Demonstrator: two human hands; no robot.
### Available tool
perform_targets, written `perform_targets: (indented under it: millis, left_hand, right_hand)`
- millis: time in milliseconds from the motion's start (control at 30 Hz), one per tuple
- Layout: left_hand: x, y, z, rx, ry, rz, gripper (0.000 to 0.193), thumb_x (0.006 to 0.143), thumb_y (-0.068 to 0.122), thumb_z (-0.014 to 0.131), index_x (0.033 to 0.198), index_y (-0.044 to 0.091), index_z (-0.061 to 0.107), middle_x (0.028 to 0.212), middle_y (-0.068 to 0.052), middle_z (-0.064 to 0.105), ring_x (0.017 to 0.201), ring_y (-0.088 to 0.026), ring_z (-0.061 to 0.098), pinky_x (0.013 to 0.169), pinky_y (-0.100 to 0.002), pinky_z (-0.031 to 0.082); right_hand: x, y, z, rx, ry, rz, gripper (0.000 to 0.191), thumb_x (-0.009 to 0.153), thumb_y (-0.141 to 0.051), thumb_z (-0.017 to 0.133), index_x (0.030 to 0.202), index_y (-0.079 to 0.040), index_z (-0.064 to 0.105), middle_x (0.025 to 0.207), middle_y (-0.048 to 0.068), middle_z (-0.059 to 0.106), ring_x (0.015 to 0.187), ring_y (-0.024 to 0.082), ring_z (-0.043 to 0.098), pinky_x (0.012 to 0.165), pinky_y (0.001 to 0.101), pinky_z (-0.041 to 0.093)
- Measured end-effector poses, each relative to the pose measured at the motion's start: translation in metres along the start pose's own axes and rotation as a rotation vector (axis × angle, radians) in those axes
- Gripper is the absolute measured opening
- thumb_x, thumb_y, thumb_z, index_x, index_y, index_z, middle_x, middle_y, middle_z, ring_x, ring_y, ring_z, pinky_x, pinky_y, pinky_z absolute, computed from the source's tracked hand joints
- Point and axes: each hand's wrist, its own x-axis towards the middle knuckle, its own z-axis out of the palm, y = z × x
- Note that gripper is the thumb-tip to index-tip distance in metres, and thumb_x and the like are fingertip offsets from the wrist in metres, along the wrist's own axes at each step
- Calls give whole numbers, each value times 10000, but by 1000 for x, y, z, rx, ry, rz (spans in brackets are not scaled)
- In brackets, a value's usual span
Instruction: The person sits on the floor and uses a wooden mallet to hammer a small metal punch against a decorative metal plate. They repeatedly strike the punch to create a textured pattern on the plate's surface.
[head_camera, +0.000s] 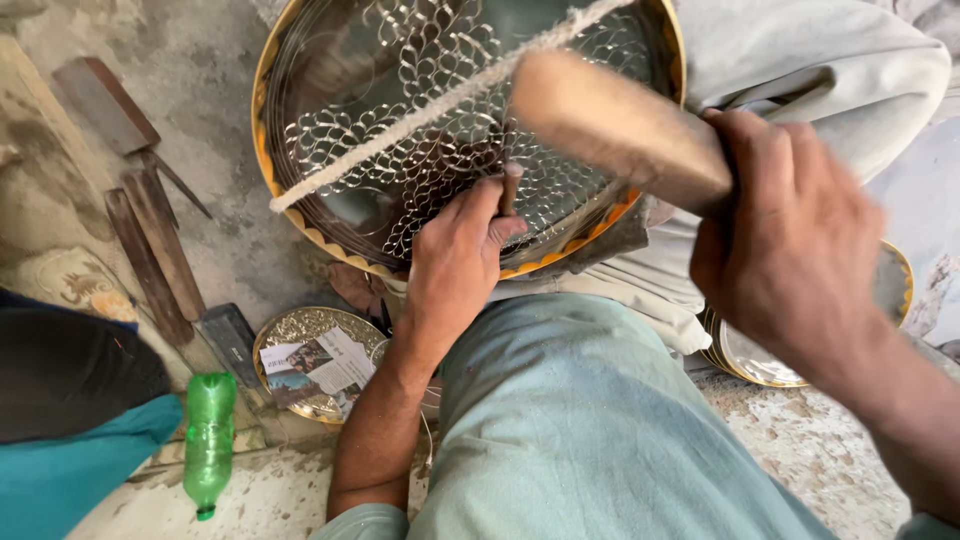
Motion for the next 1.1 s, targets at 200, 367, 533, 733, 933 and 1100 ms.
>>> perform_targets:
  millis: [200, 367, 533, 733, 933, 1100]
  left_hand:
    - [21, 9, -7, 28, -280, 24, 169, 969, 21, 641, 1136, 39, 615, 952, -129, 731, 832, -252, 777, 667, -393, 606]
    - [30, 16, -7, 25, -445, 28, 212, 963, -55, 571, 1135, 56, 626, 956, -128, 746, 878, -236, 792, 687, -378, 638]
    - [36, 17, -9, 59, -580, 55, 309, 960, -85, 550, 1195, 92, 645, 987, -123, 768, 886, -220, 801, 703, -355, 642]
    - [38, 15, -13, -69, -483, 116, 370, 963, -58, 554, 1309, 73, 539, 1152, -159, 718, 917, -237, 791, 693, -337, 658]
    - [39, 17, -8, 56, -530, 134, 370, 977, -51, 550, 1307, 116, 563, 1048, -125, 731, 906, -232, 791, 676, -360, 646]
    - [39, 22, -8, 119, -569, 125, 384, 963, -27, 543, 1285, 169, 617, 974, -99, 743, 872, -240, 785, 685, -399, 625]
  right_hand:
    - [-44, 21, 28, 234, 104, 107, 484, 814, -41, 623, 1295, 2, 586, 949, 200, 674, 781, 352, 673, 672, 447, 526]
    - [-73, 21, 53, 259, 5, 238, 551, 800, -10, 632, 1347, -71, 591, 1010, 181, 687, 846, 354, 693, 719, 467, 533]
    - [-103, 14, 83, 461, -49, 464, 596, 797, -4, 675, 1376, -50, 540, 1007, 203, 666, 872, 385, 682, 786, 485, 534]
    - [-121, 25, 96, 676, 174, 526, 610, 862, -45, 694, 1435, -20, 487, 1160, 210, 680, 1019, 373, 690, 876, 463, 548]
    - [-115, 23, 92, 684, 236, 566, 589, 852, -8, 718, 1406, -9, 518, 1128, 222, 669, 964, 334, 676, 824, 446, 542]
    - [-109, 12, 93, 927, 309, 557, 565, 855, -12, 661, 1367, -38, 422, 1112, 169, 631, 994, 316, 656, 832, 413, 549]
